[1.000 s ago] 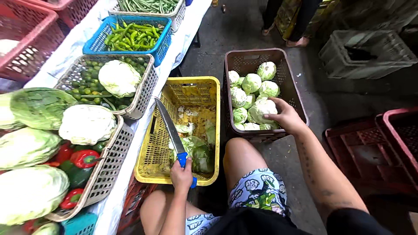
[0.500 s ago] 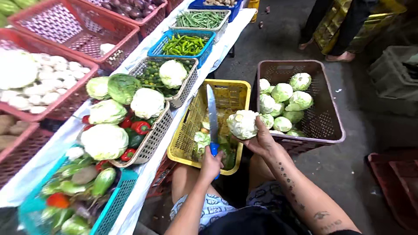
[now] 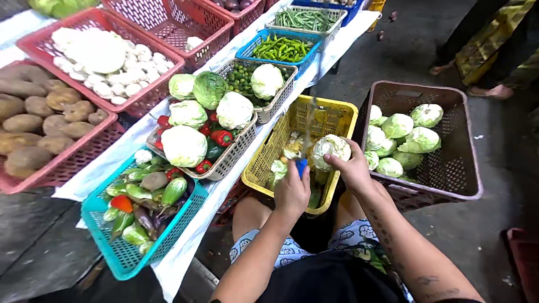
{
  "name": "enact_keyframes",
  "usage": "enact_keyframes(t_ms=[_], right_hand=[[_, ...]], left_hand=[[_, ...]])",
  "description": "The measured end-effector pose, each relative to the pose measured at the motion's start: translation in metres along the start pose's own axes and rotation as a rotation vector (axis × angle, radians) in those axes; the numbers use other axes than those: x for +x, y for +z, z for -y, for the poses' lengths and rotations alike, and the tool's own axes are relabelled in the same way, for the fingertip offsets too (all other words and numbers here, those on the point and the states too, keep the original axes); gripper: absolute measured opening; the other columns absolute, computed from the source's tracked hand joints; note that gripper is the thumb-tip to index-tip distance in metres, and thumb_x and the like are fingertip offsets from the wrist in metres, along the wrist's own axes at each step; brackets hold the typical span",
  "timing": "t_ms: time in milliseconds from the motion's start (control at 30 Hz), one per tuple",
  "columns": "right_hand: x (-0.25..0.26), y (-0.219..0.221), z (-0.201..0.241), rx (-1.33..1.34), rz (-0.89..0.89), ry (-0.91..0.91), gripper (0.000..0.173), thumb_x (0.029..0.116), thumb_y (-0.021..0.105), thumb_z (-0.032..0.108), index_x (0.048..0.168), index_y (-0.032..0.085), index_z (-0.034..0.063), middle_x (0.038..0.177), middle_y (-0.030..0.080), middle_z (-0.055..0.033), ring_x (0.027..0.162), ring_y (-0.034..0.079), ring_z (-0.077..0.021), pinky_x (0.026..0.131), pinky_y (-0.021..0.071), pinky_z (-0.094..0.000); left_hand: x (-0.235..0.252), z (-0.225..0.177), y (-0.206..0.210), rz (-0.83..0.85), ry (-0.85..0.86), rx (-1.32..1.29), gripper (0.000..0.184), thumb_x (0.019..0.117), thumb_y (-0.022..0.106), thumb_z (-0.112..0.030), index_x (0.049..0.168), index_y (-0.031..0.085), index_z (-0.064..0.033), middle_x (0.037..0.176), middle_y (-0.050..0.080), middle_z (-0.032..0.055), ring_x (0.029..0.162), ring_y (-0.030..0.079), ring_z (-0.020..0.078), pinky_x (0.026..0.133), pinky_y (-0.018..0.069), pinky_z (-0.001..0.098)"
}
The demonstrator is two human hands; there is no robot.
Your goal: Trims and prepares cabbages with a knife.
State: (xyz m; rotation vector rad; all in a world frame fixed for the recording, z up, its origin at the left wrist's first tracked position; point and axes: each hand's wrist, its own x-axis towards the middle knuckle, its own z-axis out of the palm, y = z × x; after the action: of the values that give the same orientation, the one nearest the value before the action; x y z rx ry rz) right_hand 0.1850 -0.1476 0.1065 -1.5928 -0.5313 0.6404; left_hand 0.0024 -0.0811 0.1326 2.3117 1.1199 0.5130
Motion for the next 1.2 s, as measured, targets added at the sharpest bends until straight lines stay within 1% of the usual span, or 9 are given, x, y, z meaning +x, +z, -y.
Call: enact_keyframes(t_ms=[67, 133, 333, 500, 700, 867, 1000, 1100, 1200], right_hand=[[0.001, 0.003, -0.001, -0.049, 0.015, -0.013, 0.083, 0.0711, 0.091, 0.035, 0.143, 0.052, 0.022, 0.127, 0.064, -0.011, 0.108, 0.068, -0.0237, 0.087, 0.0603, -0.0489], [0.005, 0.002, -0.005, -0.042, 0.017, -0.018, 0.082, 0.0715, 0.091, 0.034, 0.143, 0.053, 0.0196, 0.126, 0.065, -0.0114, 0.108, 0.069, -0.0233, 0.088, 0.0612, -0.0475], [0.0, -0.004, -0.011, 0.399, 0.193, 0.053, 0.076, 0.0855, 0.079, 0.023, 0.15, 0.039, 0.0161, 0.128, 0.064, -0.0107, 0.11, 0.067, -0.0237, 0.092, 0.0592, -0.0454], [-0.015, -0.002, -0.015, 1.056, 0.485, 0.123, 0.059, 0.0671, 0.087, 0.035, 0.116, 0.067, 0.0104, 0.112, 0.071, -0.0128, 0.106, 0.069, -0.0261, 0.093, 0.057, -0.0505], [-0.044, 0.006, -0.018, 0.893, 0.326, 0.275, 0.06, 0.0706, 0.085, 0.042, 0.117, 0.065, 0.0101, 0.105, 0.074, -0.0107, 0.097, 0.072, -0.0231, 0.086, 0.0604, -0.0476], [-0.041, 0.008, -0.022, 0.626, 0.18, 0.388, 0.063, 0.1028, 0.05, 0.044, 0.156, 0.034, 0.0155, 0.141, 0.057, -0.0161, 0.121, 0.062, -0.0314, 0.095, 0.0545, -0.0529], [-0.05, 0.024, -0.024, 0.491, 0.187, 0.281, 0.083, 0.0905, 0.075, 0.028, 0.156, 0.028, 0.0122, 0.136, 0.059, -0.0186, 0.112, 0.067, -0.0306, 0.089, 0.0607, -0.0486], [-0.049, 0.026, -0.017, 0.467, 0.11, 0.202, 0.076, 0.0908, 0.073, 0.017, 0.153, 0.032, 0.0059, 0.129, 0.062, -0.0181, 0.105, 0.069, -0.0262, 0.084, 0.0622, -0.0443], [-0.04, 0.015, -0.017, 0.579, 0.22, 0.078, 0.096, 0.083, 0.08, 0.044, 0.153, 0.027, 0.0053, 0.129, 0.061, -0.0167, 0.111, 0.067, -0.0255, 0.091, 0.0605, -0.0454]], left_hand=[[-0.006, 0.016, 0.013, 0.439, -0.204, 0.144, 0.049, 0.1096, 0.04, -0.044, 0.144, 0.049, -0.0096, 0.106, 0.072, 0.0172, 0.1, 0.072, 0.0359, 0.087, 0.0569, 0.0569], [-0.009, 0.016, 0.003, 0.538, -0.268, 0.158, 0.051, 0.1098, 0.039, -0.047, 0.145, 0.048, -0.0115, 0.108, 0.071, 0.0168, 0.104, 0.071, 0.0351, 0.089, 0.0562, 0.0559], [0.007, 0.009, -0.054, -0.021, -0.081, -0.161, 0.04, 0.1071, 0.051, -0.04, 0.128, 0.058, -0.0063, 0.08, 0.067, 0.0087, 0.072, 0.068, 0.0234, 0.068, 0.0583, 0.0459], [0.013, 0.012, -0.023, -0.014, -0.214, -0.716, 0.055, 0.0938, 0.073, -0.044, 0.125, 0.054, -0.0024, 0.09, 0.072, 0.0049, 0.056, 0.064, 0.0132, 0.052, 0.0589, 0.0321], [0.007, 0.002, 0.01, -0.067, -0.323, -0.88, 0.039, 0.0968, 0.073, -0.022, 0.125, 0.057, 0.0002, 0.083, 0.069, 0.0114, 0.049, 0.063, 0.0201, 0.043, 0.0573, 0.0364], [0.01, 0.009, 0.008, -0.112, -0.373, -0.7, 0.039, 0.0968, 0.072, -0.02, 0.125, 0.054, 0.0005, 0.068, 0.064, 0.0099, 0.043, 0.059, 0.0187, 0.043, 0.0557, 0.0369], [0.017, 0.002, 0.006, -0.141, -0.198, -0.501, 0.046, 0.095, 0.074, -0.028, 0.128, 0.06, 0.0003, 0.083, 0.069, 0.0104, 0.062, 0.066, 0.019, 0.06, 0.0593, 0.0431], [0.026, -0.006, -0.014, -0.144, -0.144, -0.43, 0.049, 0.0971, 0.071, -0.03, 0.132, 0.057, 0.0021, 0.089, 0.07, 0.0116, 0.069, 0.068, 0.0191, 0.066, 0.0604, 0.0424], [0.041, 0.006, -0.025, -0.226, -0.128, -0.384, 0.048, 0.0969, 0.072, -0.033, 0.128, 0.057, 0.0009, 0.083, 0.067, 0.0114, 0.066, 0.066, 0.0207, 0.065, 0.059, 0.0432]])
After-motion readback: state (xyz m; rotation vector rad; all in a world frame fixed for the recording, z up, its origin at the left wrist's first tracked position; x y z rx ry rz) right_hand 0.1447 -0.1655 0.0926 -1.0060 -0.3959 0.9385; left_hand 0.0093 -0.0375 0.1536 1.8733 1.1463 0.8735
